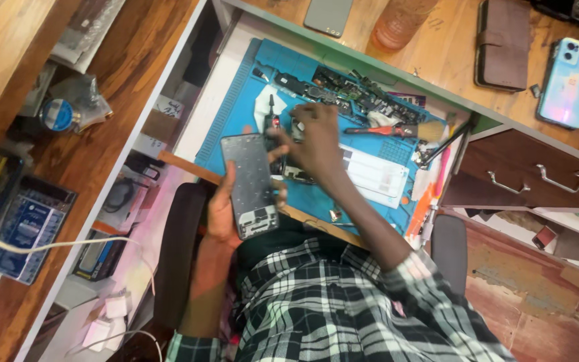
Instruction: The person applies adhesive from a tube onto the internal frame of a mobile phone and then picks up a component by hand.
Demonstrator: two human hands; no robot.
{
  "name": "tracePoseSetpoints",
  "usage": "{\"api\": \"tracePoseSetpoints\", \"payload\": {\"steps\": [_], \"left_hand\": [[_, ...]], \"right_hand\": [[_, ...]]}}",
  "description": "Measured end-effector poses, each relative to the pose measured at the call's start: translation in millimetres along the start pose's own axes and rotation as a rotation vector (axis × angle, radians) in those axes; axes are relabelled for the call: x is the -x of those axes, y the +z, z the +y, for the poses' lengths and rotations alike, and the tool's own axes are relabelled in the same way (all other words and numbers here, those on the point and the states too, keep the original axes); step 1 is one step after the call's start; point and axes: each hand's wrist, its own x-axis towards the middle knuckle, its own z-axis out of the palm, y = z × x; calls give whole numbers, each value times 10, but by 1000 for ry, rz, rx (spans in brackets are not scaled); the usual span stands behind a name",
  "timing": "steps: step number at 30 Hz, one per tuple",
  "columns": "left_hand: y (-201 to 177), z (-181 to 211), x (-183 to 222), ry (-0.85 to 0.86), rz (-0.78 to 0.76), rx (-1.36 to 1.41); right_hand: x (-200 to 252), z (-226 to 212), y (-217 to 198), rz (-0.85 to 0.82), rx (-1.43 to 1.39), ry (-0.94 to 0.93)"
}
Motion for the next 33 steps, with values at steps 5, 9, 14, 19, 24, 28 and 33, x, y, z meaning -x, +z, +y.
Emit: {"api": "tracePoseSetpoints", "payload": {"steps": [5,9,14,19,24,28,33], "left_hand": [[110,-100,31,8,-44,22],[105,-29,22,10,5,-105],[120,229,-72,109,-150,23],[94,236,-277,-4,-97,74],[-87,62,-422,36,-10,191],[-275,-47,-472,7,119,102],[-448,-149,-537,-65,181,220]], "right_hand": [[-115,-322,282,-100,-30,-10],[-153,-462,85,-215,-553,334],[10,-517,-356,-160,-688,281],[235,-447,-590,-216,-580,152],[377,-388,-620,-151,-250,132],[516,-407,-674,-104,-29,77],[640,-511,-810,-181,42,182]]}}
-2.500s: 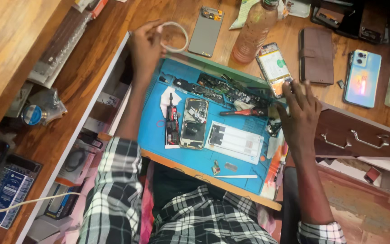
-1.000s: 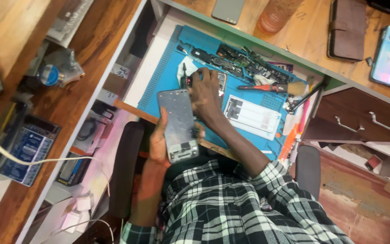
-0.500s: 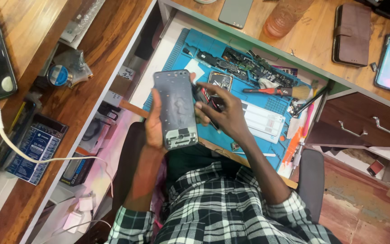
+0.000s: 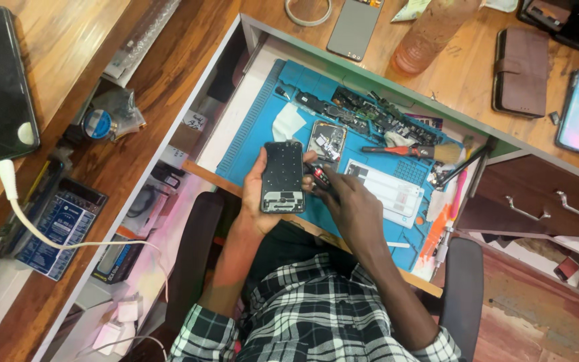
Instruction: The person applies adhesive from a tube onto the internal frame of a mobile phone and then picks up a component by hand.
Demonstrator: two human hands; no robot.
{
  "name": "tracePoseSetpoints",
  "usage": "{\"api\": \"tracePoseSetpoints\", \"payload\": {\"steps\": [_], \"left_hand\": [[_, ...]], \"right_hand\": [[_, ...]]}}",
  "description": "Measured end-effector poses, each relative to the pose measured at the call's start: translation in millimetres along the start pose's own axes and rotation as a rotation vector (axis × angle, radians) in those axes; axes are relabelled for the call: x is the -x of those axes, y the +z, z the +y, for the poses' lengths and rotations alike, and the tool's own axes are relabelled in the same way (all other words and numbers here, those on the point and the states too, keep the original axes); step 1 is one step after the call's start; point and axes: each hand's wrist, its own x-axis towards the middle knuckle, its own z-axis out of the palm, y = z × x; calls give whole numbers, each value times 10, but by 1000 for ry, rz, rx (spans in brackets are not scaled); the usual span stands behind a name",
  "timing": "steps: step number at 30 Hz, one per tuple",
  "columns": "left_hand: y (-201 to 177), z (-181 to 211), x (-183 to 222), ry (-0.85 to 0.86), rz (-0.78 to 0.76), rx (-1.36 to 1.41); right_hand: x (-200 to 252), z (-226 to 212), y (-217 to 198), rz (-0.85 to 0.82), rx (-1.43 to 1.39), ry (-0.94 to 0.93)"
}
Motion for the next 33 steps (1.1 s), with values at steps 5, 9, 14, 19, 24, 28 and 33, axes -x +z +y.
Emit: {"api": "tracePoseSetpoints", "payload": {"steps": [5,9,14,19,24,28,33], "left_hand": [[-96,237,-62,26,32,-64],[-133,267,-45,-63,174,-190],[17,170,78,-105,164,-375],[352,155,236,-181,240,-618],[781,-10,355,-87,-90,-453],[1130,-169,390,-47,-376,-239],[1496,-227,454,-15,-452,-320]], "right_hand": [[31,17,-251,-162,-189,269],[93,183,-396,-296,-361,513],[179,523,-483,-225,-610,385],[295,671,-547,100,-777,428],[345,666,-779,89,-1205,466],[417,649,-969,99,-1499,407],[592,772,-1153,252,-1297,208]]}}
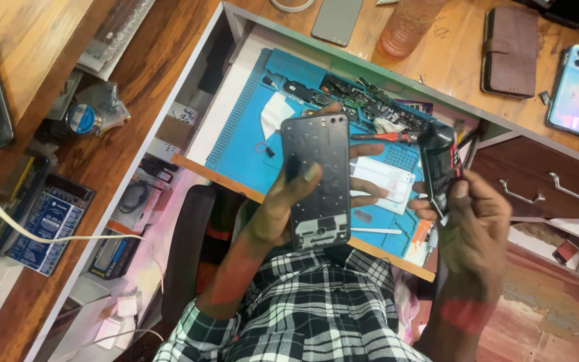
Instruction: The person applies adhesive from a tube onto the internal frame of a mobile phone and then picks up a component by hand.
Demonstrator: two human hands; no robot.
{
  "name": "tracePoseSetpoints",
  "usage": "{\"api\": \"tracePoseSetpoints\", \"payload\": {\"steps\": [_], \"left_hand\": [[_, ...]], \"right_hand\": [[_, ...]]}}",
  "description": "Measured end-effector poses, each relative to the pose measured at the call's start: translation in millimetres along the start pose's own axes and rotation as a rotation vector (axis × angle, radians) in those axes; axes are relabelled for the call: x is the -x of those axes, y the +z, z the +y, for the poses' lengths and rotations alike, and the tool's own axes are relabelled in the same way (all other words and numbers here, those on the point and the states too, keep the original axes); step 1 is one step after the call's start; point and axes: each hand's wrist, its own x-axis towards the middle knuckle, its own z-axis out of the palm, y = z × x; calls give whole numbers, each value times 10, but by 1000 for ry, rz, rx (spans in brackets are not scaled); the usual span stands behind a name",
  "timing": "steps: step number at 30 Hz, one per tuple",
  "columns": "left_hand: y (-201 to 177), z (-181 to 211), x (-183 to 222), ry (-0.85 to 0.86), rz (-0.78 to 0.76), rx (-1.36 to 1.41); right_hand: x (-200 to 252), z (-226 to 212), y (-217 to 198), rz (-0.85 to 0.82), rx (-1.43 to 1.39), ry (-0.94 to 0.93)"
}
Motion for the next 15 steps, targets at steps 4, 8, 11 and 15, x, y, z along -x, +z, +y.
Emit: {"api": "tracePoseSetpoints", "payload": {"steps": [4,8,11,15], "left_hand": [[165,42,-8,32,17,-60],[213,49,-51,56,11,-33],[262,18,-58,100,19,38],[341,-12,-133,65,63,56]], "right_hand": [[59,27,-297,-10,258,-167],[-48,115,-533,-48,-141,-356],[-144,75,-481,-112,-739,-305],[-127,-73,-5,-190,-1109,-157]]}}
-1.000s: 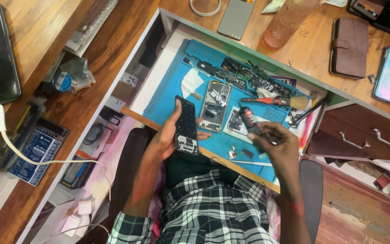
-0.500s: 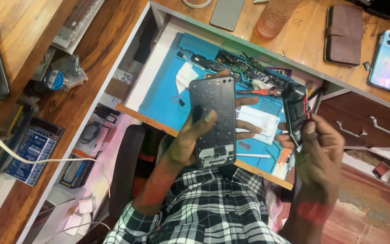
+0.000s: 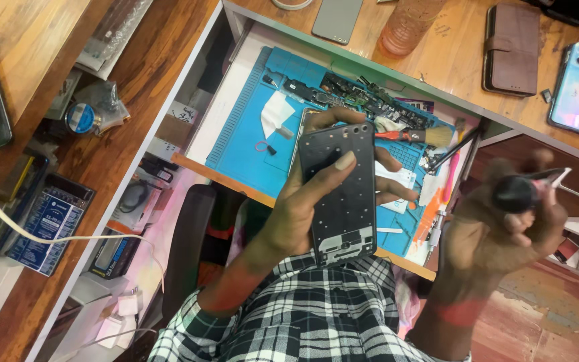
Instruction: The person applies adhesive from a tube onto the internal frame of a mobile phone and then picks up a component by hand.
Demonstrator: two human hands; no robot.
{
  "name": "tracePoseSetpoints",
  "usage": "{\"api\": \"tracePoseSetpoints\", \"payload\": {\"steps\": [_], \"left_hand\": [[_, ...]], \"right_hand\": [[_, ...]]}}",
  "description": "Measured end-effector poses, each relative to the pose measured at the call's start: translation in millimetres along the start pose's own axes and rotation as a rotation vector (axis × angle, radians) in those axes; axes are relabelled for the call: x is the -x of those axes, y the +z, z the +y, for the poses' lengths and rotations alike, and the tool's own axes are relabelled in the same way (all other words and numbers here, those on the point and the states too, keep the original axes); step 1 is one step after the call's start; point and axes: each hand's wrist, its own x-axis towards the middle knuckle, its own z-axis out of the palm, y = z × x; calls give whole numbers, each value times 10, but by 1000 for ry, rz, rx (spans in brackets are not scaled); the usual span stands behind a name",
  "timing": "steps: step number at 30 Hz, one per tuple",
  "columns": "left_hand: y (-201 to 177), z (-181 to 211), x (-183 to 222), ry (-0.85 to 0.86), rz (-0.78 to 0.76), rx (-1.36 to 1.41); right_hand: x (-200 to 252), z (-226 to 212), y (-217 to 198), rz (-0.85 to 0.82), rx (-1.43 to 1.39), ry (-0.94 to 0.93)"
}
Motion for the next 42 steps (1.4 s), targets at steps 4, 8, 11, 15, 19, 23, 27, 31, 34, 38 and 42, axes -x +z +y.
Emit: {"api": "tracePoseSetpoints", "payload": {"steps": [4,8,11,15,19,23,27,31,34,38,42], "left_hand": [[128,-75,-33,19,60,36],[232,-94,-46,68,70,36],[261,-95,-96,121,37,39],[281,-78,-89,118,72,48],[294,-76,-96,133,126,-12],[295,-98,-126,141,145,13],[282,-88,-133,142,154,-17],[314,-109,-103,148,221,-109],[299,-104,-103,150,263,-216],[270,-125,-105,162,170,-72],[232,-151,-115,155,122,6]], "right_hand": [[-59,344,378,132,164,-75],[-17,583,553,0,437,-19],[56,698,599,142,605,-176],[74,855,618,198,933,-246],[60,1016,642,188,1023,-230],[97,1077,646,157,1207,-268],[131,1067,611,142,1187,-268],[132,1055,567,160,1193,-240],[126,1064,533,149,1164,-268],[151,1076,522,135,1212,-317],[150,1078,516,108,1298,-320]]}}
